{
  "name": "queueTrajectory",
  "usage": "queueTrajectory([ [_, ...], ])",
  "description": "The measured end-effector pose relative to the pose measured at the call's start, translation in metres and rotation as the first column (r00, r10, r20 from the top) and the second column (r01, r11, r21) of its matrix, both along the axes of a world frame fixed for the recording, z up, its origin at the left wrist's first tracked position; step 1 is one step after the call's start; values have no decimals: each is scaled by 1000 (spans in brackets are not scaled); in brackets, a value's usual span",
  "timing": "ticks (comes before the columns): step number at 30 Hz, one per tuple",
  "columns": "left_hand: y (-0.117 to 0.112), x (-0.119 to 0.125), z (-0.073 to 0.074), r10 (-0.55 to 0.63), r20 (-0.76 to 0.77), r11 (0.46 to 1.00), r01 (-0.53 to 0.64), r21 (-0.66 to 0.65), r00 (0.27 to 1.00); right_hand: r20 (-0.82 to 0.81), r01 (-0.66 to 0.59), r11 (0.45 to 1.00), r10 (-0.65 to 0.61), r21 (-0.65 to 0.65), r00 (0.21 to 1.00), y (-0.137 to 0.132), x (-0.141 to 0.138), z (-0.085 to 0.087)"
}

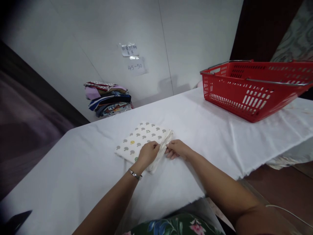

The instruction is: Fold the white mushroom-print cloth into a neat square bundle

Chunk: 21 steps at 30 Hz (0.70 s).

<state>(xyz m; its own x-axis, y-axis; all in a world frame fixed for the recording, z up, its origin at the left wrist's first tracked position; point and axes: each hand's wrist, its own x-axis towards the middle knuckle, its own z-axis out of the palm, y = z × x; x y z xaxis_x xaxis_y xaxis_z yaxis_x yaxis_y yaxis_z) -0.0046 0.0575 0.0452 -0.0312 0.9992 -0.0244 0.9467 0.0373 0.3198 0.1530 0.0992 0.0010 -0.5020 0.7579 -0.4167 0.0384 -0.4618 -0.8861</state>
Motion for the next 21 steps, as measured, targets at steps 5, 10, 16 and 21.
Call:
queueTrajectory([
  [5, -2, 0, -2, -5, -33, 1000, 5, 9, 999, -28, 16, 1000, -17, -21, 999, -3, -2, 3],
  [10, -3, 4, -5, -4, -87, 1000, 5, 18, 996, 4, 33, 999, -33, 10, 999, -4, -3, 1],
  [16, -1, 3, -3, 6, -76, 1000, -6, 0, 997, 22, 31, 999, -32, 27, 999, -4, -4, 0],
  [21, -1, 0, -3, -15, -33, 1000, 15, -10, 999, 13, 17, 999, -18, 29, 1000, -3, -4, -2],
])
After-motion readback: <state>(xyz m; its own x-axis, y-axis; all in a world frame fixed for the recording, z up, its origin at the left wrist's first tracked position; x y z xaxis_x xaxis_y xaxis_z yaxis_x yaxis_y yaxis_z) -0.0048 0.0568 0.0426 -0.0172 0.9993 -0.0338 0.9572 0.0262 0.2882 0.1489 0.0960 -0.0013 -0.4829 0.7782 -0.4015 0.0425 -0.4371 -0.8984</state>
